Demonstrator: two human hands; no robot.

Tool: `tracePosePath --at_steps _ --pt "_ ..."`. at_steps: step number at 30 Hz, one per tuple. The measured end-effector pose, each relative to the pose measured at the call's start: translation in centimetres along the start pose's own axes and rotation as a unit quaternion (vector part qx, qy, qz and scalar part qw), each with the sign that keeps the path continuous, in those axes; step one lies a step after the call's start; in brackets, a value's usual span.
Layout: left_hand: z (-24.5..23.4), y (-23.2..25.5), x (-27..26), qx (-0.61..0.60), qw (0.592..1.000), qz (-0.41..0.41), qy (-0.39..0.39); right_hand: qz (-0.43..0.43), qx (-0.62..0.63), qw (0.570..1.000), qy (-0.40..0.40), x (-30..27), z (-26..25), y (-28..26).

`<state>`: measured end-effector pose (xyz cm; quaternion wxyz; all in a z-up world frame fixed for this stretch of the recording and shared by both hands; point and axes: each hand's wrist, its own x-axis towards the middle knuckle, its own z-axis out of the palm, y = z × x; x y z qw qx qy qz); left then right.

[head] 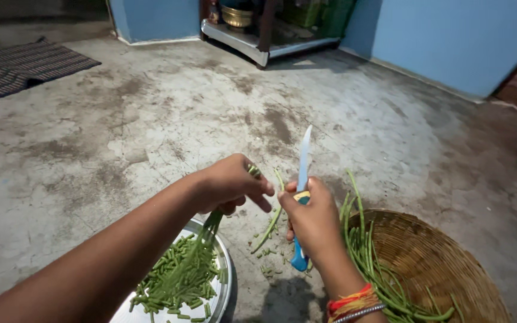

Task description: The person snaps the ends off long green beans by hand and then uses a small knife to cut them into short pieces over a metal plate. The cut pieces accumulate on the plate while whole beans remain in a woven basket.

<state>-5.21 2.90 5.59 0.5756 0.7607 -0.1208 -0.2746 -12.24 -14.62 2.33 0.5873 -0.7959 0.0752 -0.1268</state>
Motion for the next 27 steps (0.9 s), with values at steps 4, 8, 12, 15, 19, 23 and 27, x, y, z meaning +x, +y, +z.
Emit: tracePosePath --at_steps 4,8,12,15,19,23,27 --pt "-0.9 1.6 -2.2 0.023 0.998 -0.052 0.000 0.051 0.150 0.981 -0.111 -1.3 1.2 -3.0" --pt "-2.0 1.8 -5.3 -0.034 0.992 -0.108 -0.050 0.074 0.207 0.951 -0.216 -2.8 3.8 -5.0" --pt "-3.5 0.9 -8.7 -0.049 0.990 -0.131 -0.036 0.049 0.233 0.928 -0.287 -3.9 6.2 -5.9" --pt "-5.2 -0.1 -11.3 -0.052 0.986 -0.152 -0.054 0.054 0.239 0.915 -0.320 -5.0 8.1 -6.0" --pt "-7.1 -2.1 -13.4 -0.032 0.984 -0.168 -0.046 0.060 0.285 0.892 -0.346 -6.5 11.1 -5.5" --pt "-9.4 -5.2 -15.5 -0.139 0.973 -0.111 -0.146 0.073 0.319 0.880 -0.343 -7.5 13.1 -4.3" --pt "-10.8 -6.8 -16.5 -0.178 0.968 -0.137 -0.117 0.089 0.308 0.880 -0.351 -8.0 14.5 -3.8"
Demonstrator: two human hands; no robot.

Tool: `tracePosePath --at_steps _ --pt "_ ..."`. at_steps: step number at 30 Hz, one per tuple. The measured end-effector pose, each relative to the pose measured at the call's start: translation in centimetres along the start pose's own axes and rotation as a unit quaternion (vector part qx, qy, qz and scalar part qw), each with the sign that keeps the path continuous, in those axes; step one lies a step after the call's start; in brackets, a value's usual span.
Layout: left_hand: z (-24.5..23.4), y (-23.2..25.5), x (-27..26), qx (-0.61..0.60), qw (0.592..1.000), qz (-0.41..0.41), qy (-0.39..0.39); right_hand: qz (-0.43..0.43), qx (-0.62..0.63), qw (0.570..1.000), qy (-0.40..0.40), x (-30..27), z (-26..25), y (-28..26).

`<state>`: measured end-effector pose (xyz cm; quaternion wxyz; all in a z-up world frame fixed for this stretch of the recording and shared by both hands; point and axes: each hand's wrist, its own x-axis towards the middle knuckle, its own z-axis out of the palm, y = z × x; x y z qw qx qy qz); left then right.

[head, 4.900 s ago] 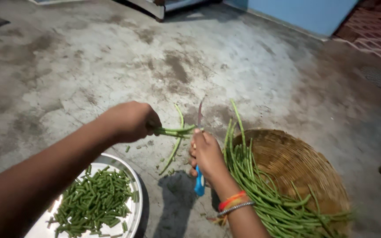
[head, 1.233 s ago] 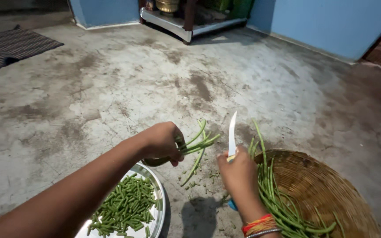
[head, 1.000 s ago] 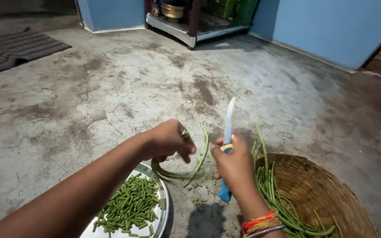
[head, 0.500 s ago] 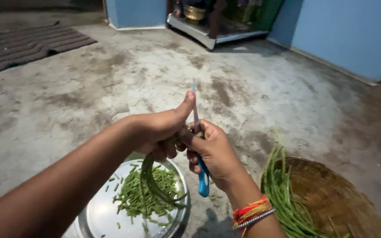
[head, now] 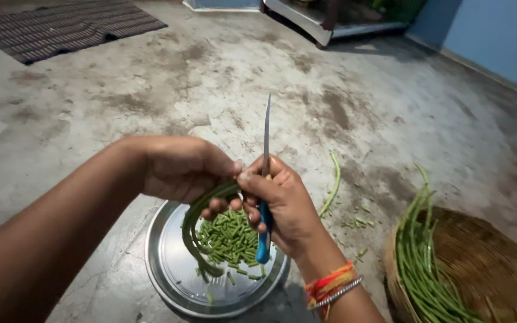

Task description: The person snaps the ends off long green beans by hand and then uses a small knife to cut them into short pieces over a metal plate. The cut pieces accumulate on the plate while whole beans remain in a woven basket.

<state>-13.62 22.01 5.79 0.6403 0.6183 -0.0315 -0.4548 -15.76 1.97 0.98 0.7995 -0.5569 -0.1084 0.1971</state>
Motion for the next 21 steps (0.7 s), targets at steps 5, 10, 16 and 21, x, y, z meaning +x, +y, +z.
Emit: tracePosePath --at_steps 5,10,16,21 --pt "-1.1 -0.8 0.2 0.099 0.992 -0.053 0.064 0.011 0.021 1.000 -0.011 0.4 0.0 2.0" --pt "-3.3 -1.8 2.1 0.179 0.979 -0.083 0.057 0.035 0.013 0.999 0.008 2.2 -1.3 4.3" --pt "-3.5 -5.8 8.2 0.363 0.900 -0.155 0.183 0.088 -0.124 0.981 0.121 3.2 -5.9 10.2" --pt "-2.3 -9.4 12.8 0.411 0.882 -0.142 0.183 0.112 -0.252 0.936 0.217 1.4 -10.8 16.3"
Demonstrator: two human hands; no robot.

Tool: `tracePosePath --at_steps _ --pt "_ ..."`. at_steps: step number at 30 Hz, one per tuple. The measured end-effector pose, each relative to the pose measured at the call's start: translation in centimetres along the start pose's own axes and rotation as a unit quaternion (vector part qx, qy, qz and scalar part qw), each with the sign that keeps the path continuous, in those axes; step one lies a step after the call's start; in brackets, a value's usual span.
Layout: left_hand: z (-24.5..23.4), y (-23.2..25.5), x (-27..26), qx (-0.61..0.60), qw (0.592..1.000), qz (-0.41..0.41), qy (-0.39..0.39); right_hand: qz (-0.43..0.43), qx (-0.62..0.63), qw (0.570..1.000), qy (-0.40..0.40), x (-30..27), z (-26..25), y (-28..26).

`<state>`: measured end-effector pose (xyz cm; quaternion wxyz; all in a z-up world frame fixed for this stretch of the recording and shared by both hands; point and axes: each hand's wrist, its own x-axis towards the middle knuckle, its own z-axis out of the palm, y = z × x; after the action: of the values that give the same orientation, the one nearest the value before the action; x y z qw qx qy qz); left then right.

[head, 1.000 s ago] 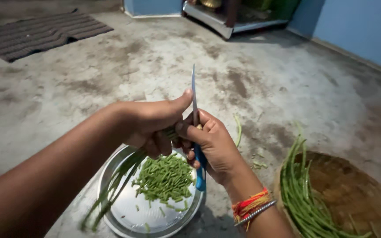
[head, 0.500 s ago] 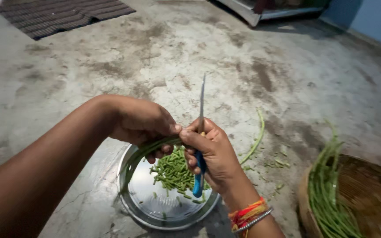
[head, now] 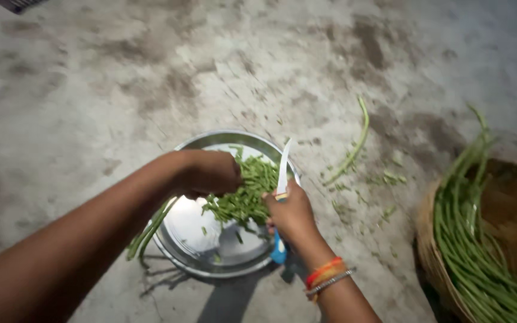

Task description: The person snaps the ends off long green beans by hand and then uses a small knife to cut them into short pieces over a metal plate. The cut pieces accumulate on the plate while whole beans remain in a woven basket.

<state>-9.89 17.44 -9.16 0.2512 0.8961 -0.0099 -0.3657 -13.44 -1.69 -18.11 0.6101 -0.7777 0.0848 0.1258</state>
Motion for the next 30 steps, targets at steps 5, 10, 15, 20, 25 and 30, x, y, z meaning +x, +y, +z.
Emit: tracePosePath --at_steps 5,10,15,20,25,30 --pt "2.7 1.6 1.1 -0.078 0.997 -0.008 -0.018 -0.066 -0.137 0.985 0.086 1.9 -1.0 4.6" --pt "3.6 2.9 0.6 -0.098 0.993 -0.036 -0.060 -0.062 -0.237 0.960 0.136 3.8 -3.5 6.7" --pt "4.2 3.4 -0.5 -0.029 0.995 -0.019 -0.092 -0.004 -0.245 0.965 0.098 2.1 -6.6 5.6" --pt "4.4 4.1 -1.3 -0.059 0.993 0.033 -0.093 0.027 0.072 0.984 -0.163 -3.0 -7.3 3.7" --pt "4.8 3.7 -2.3 -0.193 0.969 0.013 -0.156 -0.003 0.175 0.958 -0.227 -6.5 -4.3 3.0" --pt "4.1 2.6 -3.6 -0.282 0.934 -0.011 -0.221 0.043 0.270 0.939 -0.209 -8.3 -1.6 2.1"
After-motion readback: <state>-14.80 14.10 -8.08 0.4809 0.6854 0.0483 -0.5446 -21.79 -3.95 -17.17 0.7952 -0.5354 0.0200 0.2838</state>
